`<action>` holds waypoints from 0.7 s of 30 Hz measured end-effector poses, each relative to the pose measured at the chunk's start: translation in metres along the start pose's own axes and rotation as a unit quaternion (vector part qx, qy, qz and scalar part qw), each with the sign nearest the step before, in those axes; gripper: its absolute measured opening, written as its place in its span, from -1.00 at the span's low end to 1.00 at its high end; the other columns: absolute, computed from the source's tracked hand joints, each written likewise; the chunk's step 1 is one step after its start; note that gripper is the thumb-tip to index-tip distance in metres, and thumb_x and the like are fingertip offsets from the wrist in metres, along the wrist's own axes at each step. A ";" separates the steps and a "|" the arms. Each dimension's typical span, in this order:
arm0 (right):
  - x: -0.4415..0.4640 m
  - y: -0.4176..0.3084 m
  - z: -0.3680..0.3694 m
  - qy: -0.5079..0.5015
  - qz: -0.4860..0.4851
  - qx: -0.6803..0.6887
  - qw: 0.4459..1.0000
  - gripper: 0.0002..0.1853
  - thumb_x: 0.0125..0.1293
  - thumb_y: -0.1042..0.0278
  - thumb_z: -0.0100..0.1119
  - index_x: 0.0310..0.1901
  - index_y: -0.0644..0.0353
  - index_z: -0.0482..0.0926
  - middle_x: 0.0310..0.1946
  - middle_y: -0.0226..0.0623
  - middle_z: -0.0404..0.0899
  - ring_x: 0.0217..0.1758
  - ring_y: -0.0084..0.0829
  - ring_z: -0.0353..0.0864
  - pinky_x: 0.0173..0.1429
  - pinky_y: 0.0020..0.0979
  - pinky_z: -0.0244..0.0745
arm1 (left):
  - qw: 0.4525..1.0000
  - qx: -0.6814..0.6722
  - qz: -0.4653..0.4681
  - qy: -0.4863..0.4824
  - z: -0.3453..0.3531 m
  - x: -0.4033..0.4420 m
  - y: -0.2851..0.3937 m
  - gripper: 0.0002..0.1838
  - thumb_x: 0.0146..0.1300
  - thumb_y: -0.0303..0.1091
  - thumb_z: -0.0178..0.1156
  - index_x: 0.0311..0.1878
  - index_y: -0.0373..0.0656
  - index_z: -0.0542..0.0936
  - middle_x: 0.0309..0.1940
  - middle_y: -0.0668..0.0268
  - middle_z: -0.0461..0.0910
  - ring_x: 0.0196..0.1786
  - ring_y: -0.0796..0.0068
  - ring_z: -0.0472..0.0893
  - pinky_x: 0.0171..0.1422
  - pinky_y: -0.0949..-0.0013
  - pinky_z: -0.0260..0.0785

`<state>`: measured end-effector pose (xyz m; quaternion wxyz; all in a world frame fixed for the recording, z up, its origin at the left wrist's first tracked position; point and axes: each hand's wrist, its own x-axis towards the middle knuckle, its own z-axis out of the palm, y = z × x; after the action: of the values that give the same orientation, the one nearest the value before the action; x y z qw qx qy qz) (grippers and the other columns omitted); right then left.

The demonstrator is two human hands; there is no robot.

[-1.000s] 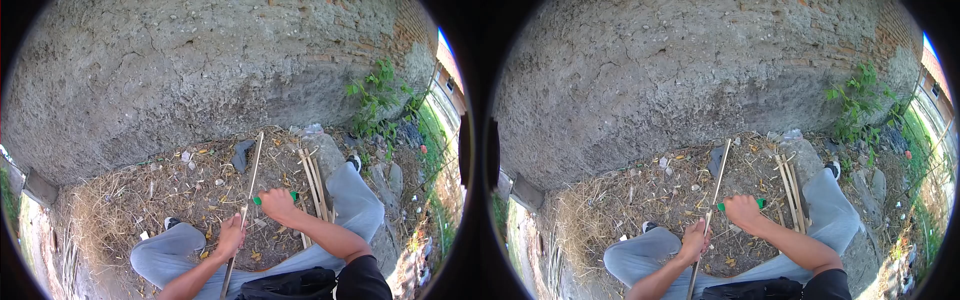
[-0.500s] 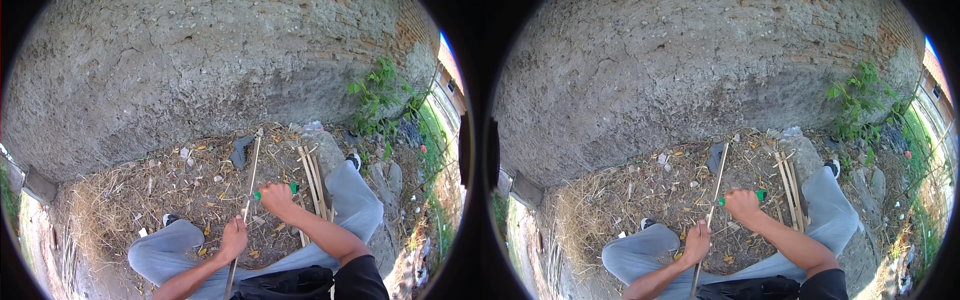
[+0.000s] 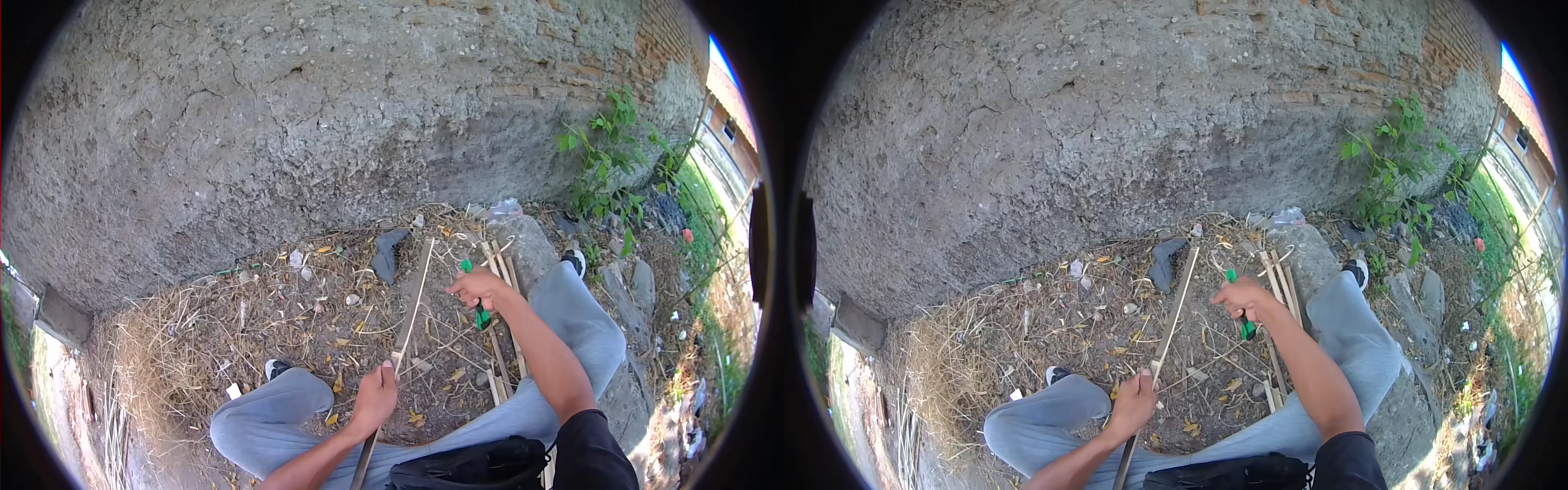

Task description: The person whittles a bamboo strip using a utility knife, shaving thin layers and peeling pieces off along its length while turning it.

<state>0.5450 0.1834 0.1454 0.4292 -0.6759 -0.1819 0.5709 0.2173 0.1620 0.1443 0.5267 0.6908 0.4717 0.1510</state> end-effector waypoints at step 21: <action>-0.124 -0.011 0.070 0.077 -0.286 -0.397 0.868 -0.73 0.15 0.25 0.34 -0.51 0.24 0.51 -0.66 -0.19 0.52 -0.57 -0.27 0.54 -0.37 -0.21 0.44 | 0.975 -0.203 -0.013 -0.091 -0.016 0.000 0.032 -0.53 0.54 -0.02 -0.11 -0.36 -0.21 0.44 -0.70 0.42 0.35 -0.73 0.65 0.32 -0.66 0.47 0.17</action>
<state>0.4479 0.1239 0.2321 0.2815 -0.7494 -0.5452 0.2487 0.2219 0.1719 0.1787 0.6984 0.5741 0.3903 0.1738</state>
